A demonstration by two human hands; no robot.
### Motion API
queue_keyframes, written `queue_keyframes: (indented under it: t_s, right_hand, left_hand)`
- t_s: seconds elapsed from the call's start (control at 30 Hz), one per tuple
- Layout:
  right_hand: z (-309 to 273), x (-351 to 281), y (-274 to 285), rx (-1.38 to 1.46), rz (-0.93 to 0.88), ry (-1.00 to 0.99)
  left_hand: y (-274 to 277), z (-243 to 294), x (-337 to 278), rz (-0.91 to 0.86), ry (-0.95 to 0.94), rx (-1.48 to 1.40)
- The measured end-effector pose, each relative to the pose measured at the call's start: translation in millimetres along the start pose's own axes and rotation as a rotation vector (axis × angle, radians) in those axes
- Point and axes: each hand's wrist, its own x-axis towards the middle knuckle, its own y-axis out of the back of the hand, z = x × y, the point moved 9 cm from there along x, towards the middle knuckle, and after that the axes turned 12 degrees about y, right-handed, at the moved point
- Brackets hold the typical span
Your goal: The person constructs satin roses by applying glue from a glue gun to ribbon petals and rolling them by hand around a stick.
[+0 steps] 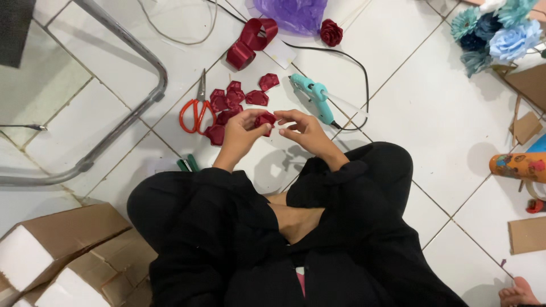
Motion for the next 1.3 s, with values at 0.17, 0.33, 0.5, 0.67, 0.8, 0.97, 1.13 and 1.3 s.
queue_keyframes:
  t_s: [0.17, 0.33, 0.5, 0.67, 0.8, 0.97, 1.13, 1.3]
  right_hand:
    - [19.4, 0.2, -6.5, 0.149, 0.014, 0.024]
    - [19.0, 2.7, -5.1, 0.164, 0.040, 0.046]
    - [28.3, 2.4, -5.6, 0.130, 0.068, 0.050]
    - [27.7, 3.1, -3.6, 0.078, 0.098, 0.080]
    - [23.0, 0.9, -2.1, 0.024, 0.139, 0.114]
    - [7.4, 1.4, -7.6, -0.031, 0.159, 0.151]
    - [-3.6, 3.6, -12.8, -0.134, 0.127, 0.223]
    - [-19.4, 4.6, -23.1, -0.306, 0.087, 0.330]
  left_hand:
    - [-6.5, -0.4, -2.8, -0.045, 0.032, -0.033]
    - [-8.5, -5.1, 1.7, -0.072, 0.073, -0.036]
    - [-2.8, -12.5, 3.2, -0.058, 0.066, -0.059]
    - [0.6, -16.1, 3.1, -0.128, 0.073, -0.171]
    - [1.1, -18.9, 3.5, -0.143, 0.085, -0.193]
    - [1.6, -18.4, 2.7, -0.135, 0.105, -0.219]
    - [4.9, -15.9, 1.6, -0.087, 0.097, -0.258]
    - [1.5, -26.5, 5.5, -0.036, 0.075, -0.157]
